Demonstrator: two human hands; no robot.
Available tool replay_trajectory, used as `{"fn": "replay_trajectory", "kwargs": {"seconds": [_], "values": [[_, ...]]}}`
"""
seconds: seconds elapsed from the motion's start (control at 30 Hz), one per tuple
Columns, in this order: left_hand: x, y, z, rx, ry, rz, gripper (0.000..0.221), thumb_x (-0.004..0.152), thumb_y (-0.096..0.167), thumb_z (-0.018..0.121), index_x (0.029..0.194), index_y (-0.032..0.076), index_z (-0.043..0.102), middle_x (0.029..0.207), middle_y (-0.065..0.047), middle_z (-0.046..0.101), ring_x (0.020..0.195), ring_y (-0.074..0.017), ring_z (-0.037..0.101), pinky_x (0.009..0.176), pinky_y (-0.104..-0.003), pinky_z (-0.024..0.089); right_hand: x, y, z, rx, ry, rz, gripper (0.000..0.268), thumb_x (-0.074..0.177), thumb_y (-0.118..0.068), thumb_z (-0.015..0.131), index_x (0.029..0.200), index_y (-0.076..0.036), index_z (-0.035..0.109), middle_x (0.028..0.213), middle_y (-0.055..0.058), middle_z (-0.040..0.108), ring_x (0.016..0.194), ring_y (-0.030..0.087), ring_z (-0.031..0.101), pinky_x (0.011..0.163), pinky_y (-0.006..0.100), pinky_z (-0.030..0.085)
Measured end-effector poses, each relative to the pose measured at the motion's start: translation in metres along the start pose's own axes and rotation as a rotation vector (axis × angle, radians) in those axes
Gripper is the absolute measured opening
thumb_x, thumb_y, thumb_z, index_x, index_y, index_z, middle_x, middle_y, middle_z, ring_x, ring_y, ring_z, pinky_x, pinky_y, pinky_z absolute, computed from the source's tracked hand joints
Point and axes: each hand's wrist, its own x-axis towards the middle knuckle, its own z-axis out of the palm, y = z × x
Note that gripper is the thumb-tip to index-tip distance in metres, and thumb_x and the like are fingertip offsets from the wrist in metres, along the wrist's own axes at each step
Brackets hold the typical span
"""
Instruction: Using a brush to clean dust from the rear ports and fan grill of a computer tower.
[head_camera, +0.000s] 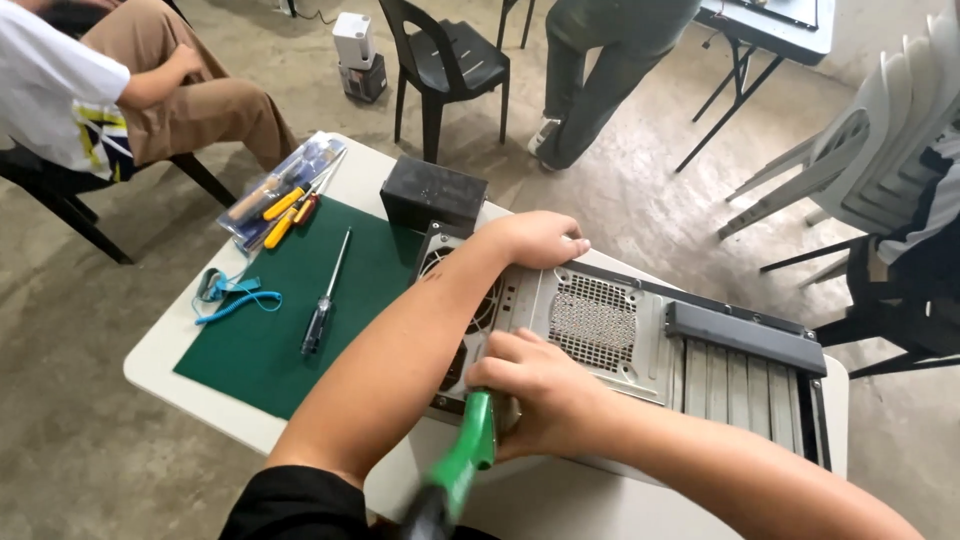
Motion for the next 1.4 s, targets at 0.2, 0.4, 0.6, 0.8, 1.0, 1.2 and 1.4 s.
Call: {"fn": "replay_trajectory", "kwargs": {"seconds": [0.2, 0.4, 0.6, 0.8, 1.0, 1.2, 1.4], "values": [[-0.013, 0.013, -0.011, -0.005, -0.008, -0.034, 0.059, 0.102, 0.055, 0.044, 0.146, 0.019, 0.064, 0.148, -0.011, 0.066, 0.144, -0.0300, 0.056, 0.122, -0.049, 0.043, 0.008, 0.026, -0.015, 0.009, 0.191, 0.065, 0.065, 0.058, -0.033, 0.095, 0.116, -0.017, 0.068, 0.094, 0.006, 0.064, 0.079, 0.030, 0.066, 0.080, 0.047, 0.051], [-0.009, 0.008, -0.008, 0.006, -0.019, -0.044, 0.061, 0.101, 0.059, 0.045, 0.145, 0.021, 0.064, 0.149, -0.009, 0.066, 0.144, -0.0288, 0.056, 0.121, -0.049, 0.044, 0.015, 0.038, -0.030, -0.168, 0.231, 0.009, 0.057, 0.077, -0.049, 0.094, 0.117, -0.019, 0.067, 0.097, 0.008, 0.058, 0.083, 0.036, 0.066, 0.078, 0.046, 0.052], [-0.021, 0.029, -0.020, -0.032, -0.105, -0.090, 0.060, 0.104, 0.051, 0.041, 0.147, 0.014, 0.060, 0.149, -0.007, 0.064, 0.131, -0.0260, 0.063, 0.102, -0.044, 0.051, 0.018, -0.016, -0.042, 0.349, -0.140, 0.073, 0.049, 0.081, -0.026, 0.095, 0.117, -0.018, 0.064, 0.100, -0.001, 0.067, 0.095, 0.019, 0.062, 0.088, 0.034, 0.054], [-0.005, 0.008, -0.003, -0.015, -0.040, -0.009, 0.060, 0.102, 0.055, 0.044, 0.142, 0.016, 0.067, 0.148, -0.014, 0.066, 0.145, -0.0311, 0.055, 0.123, -0.049, 0.043, 0.015, 0.000, -0.034, 0.269, 0.010, 0.066, 0.056, 0.074, -0.026, 0.098, 0.122, -0.014, 0.071, 0.101, 0.009, 0.064, 0.095, 0.033, 0.071, 0.090, 0.044, 0.056], [-0.029, 0.016, -0.016, -0.070, -0.076, -0.052, 0.060, 0.102, 0.060, 0.045, 0.144, 0.022, 0.064, 0.142, -0.009, 0.069, 0.140, -0.0293, 0.060, 0.119, -0.048, 0.047, 0.018, 0.053, -0.035, -0.145, 0.190, 0.057, 0.057, 0.076, -0.020, 0.097, 0.122, -0.013, 0.063, 0.103, 0.012, 0.058, 0.108, 0.046, 0.065, 0.089, 0.044, 0.058], [-0.015, 0.014, -0.010, -0.025, -0.057, 0.034, 0.060, 0.104, 0.051, 0.041, 0.143, 0.013, 0.065, 0.146, -0.018, 0.066, 0.144, -0.0357, 0.055, 0.122, -0.053, 0.043, 0.015, 0.019, -0.033, 0.360, 0.120, 0.173, 0.058, 0.067, -0.022, 0.100, 0.117, -0.019, 0.071, 0.101, 0.005, 0.070, 0.103, 0.031, 0.073, 0.097, 0.045, 0.055], [-0.020, 0.015, -0.013, -0.034, -0.089, 0.022, 0.060, 0.104, 0.054, 0.040, 0.143, 0.015, 0.065, 0.145, -0.016, 0.067, 0.142, -0.0341, 0.058, 0.119, -0.052, 0.046, 0.016, -0.026, -0.038, 0.374, -0.046, 0.306, 0.057, 0.070, -0.034, 0.096, 0.115, -0.020, 0.065, 0.106, 0.007, 0.075, 0.099, 0.035, 0.079, 0.092, 0.049, 0.060]]}}
